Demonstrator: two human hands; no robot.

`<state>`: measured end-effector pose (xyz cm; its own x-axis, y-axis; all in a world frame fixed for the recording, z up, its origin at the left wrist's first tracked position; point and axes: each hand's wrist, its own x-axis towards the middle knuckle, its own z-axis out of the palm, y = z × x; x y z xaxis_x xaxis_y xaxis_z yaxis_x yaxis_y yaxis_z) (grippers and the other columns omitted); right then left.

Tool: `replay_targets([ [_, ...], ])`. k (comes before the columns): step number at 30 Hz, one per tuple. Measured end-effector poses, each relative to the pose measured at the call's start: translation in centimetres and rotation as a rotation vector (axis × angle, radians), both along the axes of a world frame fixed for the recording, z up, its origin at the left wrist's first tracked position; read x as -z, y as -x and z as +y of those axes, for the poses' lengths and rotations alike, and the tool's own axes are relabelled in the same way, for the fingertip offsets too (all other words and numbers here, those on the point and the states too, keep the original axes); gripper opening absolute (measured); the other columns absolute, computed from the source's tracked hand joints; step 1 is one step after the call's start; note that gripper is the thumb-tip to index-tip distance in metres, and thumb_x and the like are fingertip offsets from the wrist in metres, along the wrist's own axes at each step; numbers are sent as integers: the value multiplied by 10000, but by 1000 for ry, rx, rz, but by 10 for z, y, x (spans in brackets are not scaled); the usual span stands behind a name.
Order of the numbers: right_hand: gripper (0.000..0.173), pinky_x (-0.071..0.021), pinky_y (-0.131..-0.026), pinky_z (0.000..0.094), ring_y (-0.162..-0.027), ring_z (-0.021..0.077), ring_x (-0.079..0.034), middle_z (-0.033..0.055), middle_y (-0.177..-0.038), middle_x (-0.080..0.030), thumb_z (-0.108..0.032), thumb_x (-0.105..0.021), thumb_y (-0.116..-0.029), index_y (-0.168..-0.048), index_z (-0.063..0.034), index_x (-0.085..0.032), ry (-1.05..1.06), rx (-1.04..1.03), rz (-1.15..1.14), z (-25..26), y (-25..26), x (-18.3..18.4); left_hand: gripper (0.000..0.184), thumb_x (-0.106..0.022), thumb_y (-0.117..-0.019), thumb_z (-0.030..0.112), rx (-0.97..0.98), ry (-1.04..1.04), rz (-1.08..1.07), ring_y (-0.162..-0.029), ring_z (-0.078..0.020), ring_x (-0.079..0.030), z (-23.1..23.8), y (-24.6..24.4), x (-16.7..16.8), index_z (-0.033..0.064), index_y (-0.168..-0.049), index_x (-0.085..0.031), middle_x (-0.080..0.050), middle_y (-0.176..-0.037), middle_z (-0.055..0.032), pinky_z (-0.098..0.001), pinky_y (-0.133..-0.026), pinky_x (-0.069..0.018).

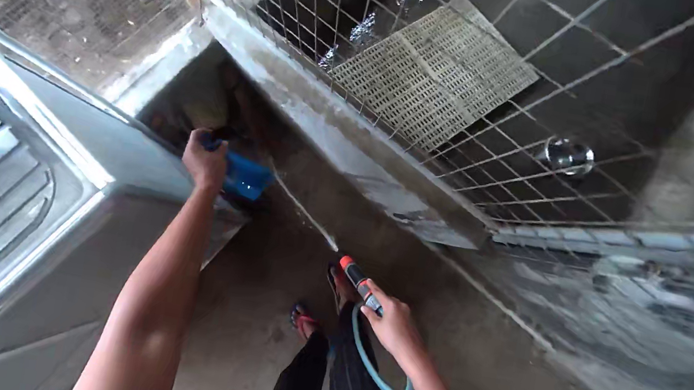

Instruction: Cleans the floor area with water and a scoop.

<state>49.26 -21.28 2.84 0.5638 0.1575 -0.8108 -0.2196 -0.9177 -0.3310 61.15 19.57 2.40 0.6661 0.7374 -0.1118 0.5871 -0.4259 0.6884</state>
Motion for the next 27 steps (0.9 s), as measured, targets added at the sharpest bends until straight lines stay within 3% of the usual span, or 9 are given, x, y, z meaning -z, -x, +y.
replay_targets([
  [5, 599, -474, -1075, 532, -1211, 414, -643, 250, -1305, -661, -246, -625, -1034, -1584, -143, -413, 30, 137, -100, -27, 50, 13, 520, -754, -912, 108, -42, 5, -31, -1241, -419, -603, 16, 11, -18, -33, -1370, -552, -625, -1308, -288, -576, -1067, -455],
  [8, 593, -467, -1077, 560, -1208, 426, -645, 246, -1307, -667, -218, -657, -1014, -1557, -101, -451, 18, 215, -153, -44, 80, 27, 525, -765, -900, 116, -94, 24, -46, -1180, -415, -633, 27, 16, -21, -3, -1369, -562, -634, -1287, -278, -589, -998, -499],
  [11, 590, -435, -1123, 534, -1266, 412, -616, 248, -1366, -634, -181, -672, -1004, -1541, -58, -461, -3, 278, -134, -55, 95, 30, 540, -775, -898, 145, -123, 27, -53, -1188, -404, -630, 34, 19, -29, 11, -1377, -564, -631, -1296, -269, -581, -1000, -504],
  [18, 588, -415, -1150, 507, -1320, 359, -583, 208, -1423, -603, -249, -643, -1025, -1567, -140, -442, -4, 159, 136, -59, 106, 31, 574, -775, -881, 127, -160, 78, -139, -1139, -362, -643, 37, 23, -46, 21, -1395, -543, -611, -1311, -253, -544, -941, -541],
  [23, 597, -436, -1122, 529, -1286, 366, -606, 191, -1387, -634, -311, -634, -1025, -1579, -209, -434, -17, 9, 188, -49, 109, 32, 610, -797, -842, 87, -151, 131, -212, -1094, -348, -657, 36, 30, -42, 30, -1394, -543, -600, -1326, -247, -530, -888, -568],
  [27, 601, -426, -1132, 525, -1300, 367, -595, 193, -1411, -617, -306, -629, -1030, -1584, -198, -423, -60, 13, 149, -39, 106, 33, 573, -780, -834, 38, -159, 116, -240, -1088, -340, -655, 31, 36, -39, 25, -1365, -566, -615, -1293, -242, -524, -887, -564],
])
